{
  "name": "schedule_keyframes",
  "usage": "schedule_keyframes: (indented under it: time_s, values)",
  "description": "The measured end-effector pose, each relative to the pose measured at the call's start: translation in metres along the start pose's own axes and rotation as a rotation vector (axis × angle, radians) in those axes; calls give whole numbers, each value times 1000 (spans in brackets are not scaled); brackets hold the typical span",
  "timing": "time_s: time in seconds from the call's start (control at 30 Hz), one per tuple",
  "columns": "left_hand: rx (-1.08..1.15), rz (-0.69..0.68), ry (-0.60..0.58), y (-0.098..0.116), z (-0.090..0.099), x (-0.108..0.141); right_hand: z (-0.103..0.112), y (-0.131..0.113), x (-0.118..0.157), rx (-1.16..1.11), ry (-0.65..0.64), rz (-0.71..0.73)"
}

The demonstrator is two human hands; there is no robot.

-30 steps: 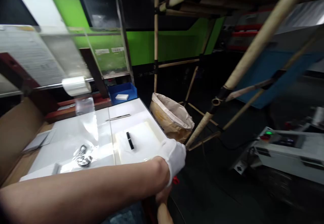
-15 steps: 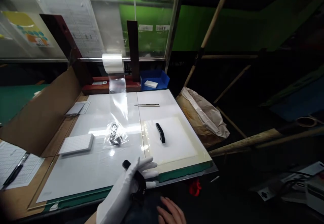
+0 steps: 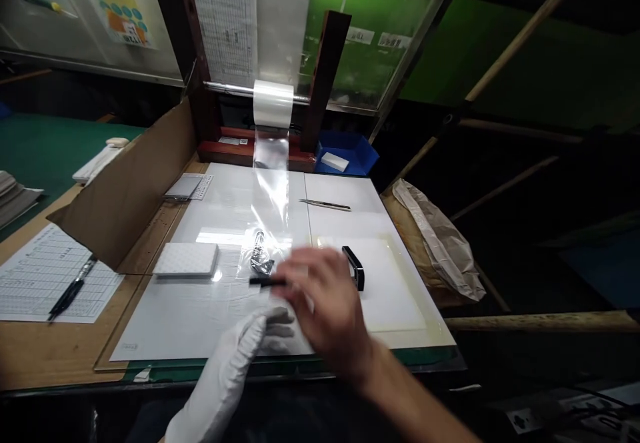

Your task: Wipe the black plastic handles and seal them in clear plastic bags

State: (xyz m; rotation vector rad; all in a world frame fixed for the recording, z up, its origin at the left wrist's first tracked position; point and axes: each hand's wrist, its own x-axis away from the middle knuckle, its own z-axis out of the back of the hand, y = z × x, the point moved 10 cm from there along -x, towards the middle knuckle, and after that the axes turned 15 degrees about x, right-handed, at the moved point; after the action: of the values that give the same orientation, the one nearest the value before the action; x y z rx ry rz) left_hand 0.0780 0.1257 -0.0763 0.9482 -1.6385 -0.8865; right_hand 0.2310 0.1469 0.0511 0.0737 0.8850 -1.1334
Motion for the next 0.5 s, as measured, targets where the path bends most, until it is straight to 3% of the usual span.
schedule_keyframes:
  time_s: [0.07, 0.13, 0.2, 0.33, 0.43, 0.5]
  values:
    - [-140, -85, -6, 11, 12, -12, -37, 33, -44, -106, -234, -144]
    - [-471, -281, 25, 31, 27, -24, -84, 53, -72, -163, -530, -182]
    - [-856, -475, 51, 45, 35, -32, -128, 68, -86, -182, -741, -176]
    - [-1241, -578, 26, 38, 41, -47, -199, 93, -94, -204, -867, -175]
    - [-1267, -570, 54, 35, 45, -50, -241, 105, -86, -266, -940, -182]
    - [-1259, -579, 78, 37, 45, -51, -254, 111, -81, -294, -960, -206]
